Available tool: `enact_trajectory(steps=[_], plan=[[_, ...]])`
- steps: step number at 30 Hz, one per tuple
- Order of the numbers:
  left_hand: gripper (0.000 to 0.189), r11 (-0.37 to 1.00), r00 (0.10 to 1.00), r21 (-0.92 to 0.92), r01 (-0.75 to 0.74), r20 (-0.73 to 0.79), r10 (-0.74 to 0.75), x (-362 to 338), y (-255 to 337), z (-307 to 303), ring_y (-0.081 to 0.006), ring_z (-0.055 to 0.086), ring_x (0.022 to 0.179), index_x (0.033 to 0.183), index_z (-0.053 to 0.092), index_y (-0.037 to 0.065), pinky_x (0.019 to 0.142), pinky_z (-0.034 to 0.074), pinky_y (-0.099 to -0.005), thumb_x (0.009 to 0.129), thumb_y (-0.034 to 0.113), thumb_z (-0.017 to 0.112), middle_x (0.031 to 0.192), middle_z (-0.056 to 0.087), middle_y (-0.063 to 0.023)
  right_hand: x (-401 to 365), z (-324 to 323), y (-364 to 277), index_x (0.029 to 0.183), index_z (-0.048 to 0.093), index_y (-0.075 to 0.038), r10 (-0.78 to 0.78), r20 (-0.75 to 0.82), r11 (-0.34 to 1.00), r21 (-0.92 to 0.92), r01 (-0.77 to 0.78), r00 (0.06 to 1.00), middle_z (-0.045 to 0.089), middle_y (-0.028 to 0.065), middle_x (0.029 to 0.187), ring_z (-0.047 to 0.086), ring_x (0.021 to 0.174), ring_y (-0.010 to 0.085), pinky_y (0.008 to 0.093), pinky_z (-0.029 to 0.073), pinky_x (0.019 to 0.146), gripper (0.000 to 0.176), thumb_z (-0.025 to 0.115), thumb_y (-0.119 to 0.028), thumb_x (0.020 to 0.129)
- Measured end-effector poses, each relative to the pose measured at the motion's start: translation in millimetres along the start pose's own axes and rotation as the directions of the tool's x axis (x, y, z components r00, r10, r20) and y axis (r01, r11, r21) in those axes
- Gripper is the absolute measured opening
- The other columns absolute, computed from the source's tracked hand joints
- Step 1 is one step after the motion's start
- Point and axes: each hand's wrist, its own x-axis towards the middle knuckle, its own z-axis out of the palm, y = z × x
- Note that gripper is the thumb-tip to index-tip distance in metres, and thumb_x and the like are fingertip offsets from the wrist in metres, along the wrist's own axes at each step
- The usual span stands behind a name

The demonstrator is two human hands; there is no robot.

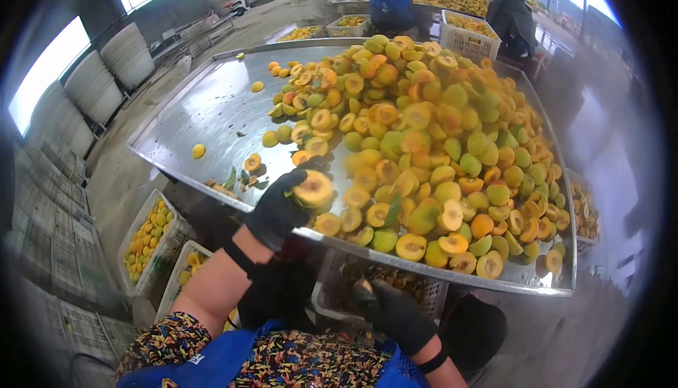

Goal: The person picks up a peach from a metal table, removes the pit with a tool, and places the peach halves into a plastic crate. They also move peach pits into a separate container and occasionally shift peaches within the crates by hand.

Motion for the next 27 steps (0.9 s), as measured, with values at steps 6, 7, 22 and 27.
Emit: enact_trajectory(steps=[6, 7, 22, 27], plan=[[0.031, 0.866, 0.986, -0.496, -0.056, -0.165, -0.031, -94.9, -44.6, 64.9, -0.0222, 0.063, 0.094, 0.116, 0.053, 0.000, 0.083, 0.052, -0.0354, 0.090, 0.015, 0.059, 0.108, 0.060, -0.0122, -15.1, 22.9, -84.4, 0.093, 0.062, -0.002, -0.068, -0.107, 0.984, 0.156, 0.084, 0.992, 0.052, 0.0022, 0.056, 0.051, 0.049, 0.0078, 0.0256, 0.042, 0.046, 0.030, 0.049, -0.028, 0.097], [0.031, 0.951, 0.982, -0.276, -0.140, -0.161, 0.098, -105.5, -51.4, 67.9, -0.0220, 0.061, 0.097, 0.117, 0.052, 0.000, 0.085, 0.051, -0.0356, 0.090, 0.014, 0.056, 0.110, 0.060, -0.0121, -15.5, 29.0, -83.0, 0.093, 0.062, -0.002, -0.111, -0.128, 0.992, 0.038, 0.117, 0.985, 0.052, 0.0016, 0.056, 0.051, 0.049, 0.0074, 0.0252, 0.041, 0.046, 0.030, 0.049, -0.029, 0.097], [0.038, 0.392, 0.849, 0.828, -0.400, 0.174, 0.499, -150.4, -64.5, 75.5, -0.0240, 0.059, 0.099, 0.120, 0.052, 0.000, 0.089, 0.047, -0.0361, 0.085, 0.015, 0.062, 0.112, 0.061, -0.0133, -38.1, 56.8, -72.6, 0.094, 0.059, -0.001, -0.072, -0.178, 0.968, -0.250, 0.025, 0.981, 0.062, 0.0157, 0.067, 0.064, 0.065, 0.0268, 0.0373, 0.047, 0.058, 0.035, 0.048, -0.034, 0.097], [0.034, -0.040, 0.735, 0.904, -0.425, 0.370, 0.568, -149.5, -61.0, 64.7, -0.0292, 0.060, 0.095, 0.115, 0.056, -0.001, 0.088, 0.047, -0.0402, 0.088, 0.018, 0.059, 0.106, 0.063, -0.0149, -38.8, 59.0, -65.5, 0.093, 0.059, 0.000, -0.172, -0.169, 0.932, -0.346, 0.105, 0.971, 0.064, 0.0153, 0.071, 0.065, 0.068, 0.0276, 0.0380, 0.048, 0.062, 0.034, 0.048, -0.032, 0.097]])
